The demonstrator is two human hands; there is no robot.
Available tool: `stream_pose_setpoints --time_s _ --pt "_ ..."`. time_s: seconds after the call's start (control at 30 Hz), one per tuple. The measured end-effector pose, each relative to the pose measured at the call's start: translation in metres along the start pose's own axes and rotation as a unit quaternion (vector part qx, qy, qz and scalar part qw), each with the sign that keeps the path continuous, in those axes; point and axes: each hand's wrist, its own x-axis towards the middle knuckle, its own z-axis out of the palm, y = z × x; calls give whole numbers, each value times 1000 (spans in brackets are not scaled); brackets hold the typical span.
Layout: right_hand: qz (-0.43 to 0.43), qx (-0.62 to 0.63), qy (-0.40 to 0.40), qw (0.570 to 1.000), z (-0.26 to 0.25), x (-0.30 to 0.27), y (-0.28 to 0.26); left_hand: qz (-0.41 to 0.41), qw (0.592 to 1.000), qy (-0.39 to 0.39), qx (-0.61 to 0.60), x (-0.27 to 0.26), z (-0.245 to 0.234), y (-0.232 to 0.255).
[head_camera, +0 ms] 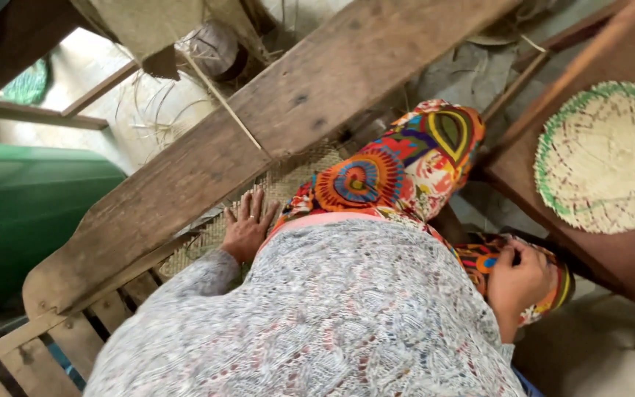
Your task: The person weaves a circular mat by hand using a needle and green thread. They pass the needle through the straw material to bind it and use scissors to cut the thread.
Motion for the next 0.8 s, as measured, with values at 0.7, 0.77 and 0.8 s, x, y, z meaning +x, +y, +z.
stream_pose_setpoints --time_s 0.7,0.77,0.8 --pt "93 -57 -167 980 -8 21 -9 -169 945 84 -267 18 30 -32" --pt "77 -36 -124 989 -13 16 -7 -105 894 84 -428 23 -5 -28" --pt "56 -13 -85 995 -14 13 -7 -44 812 79 -576 25 -22 -27"
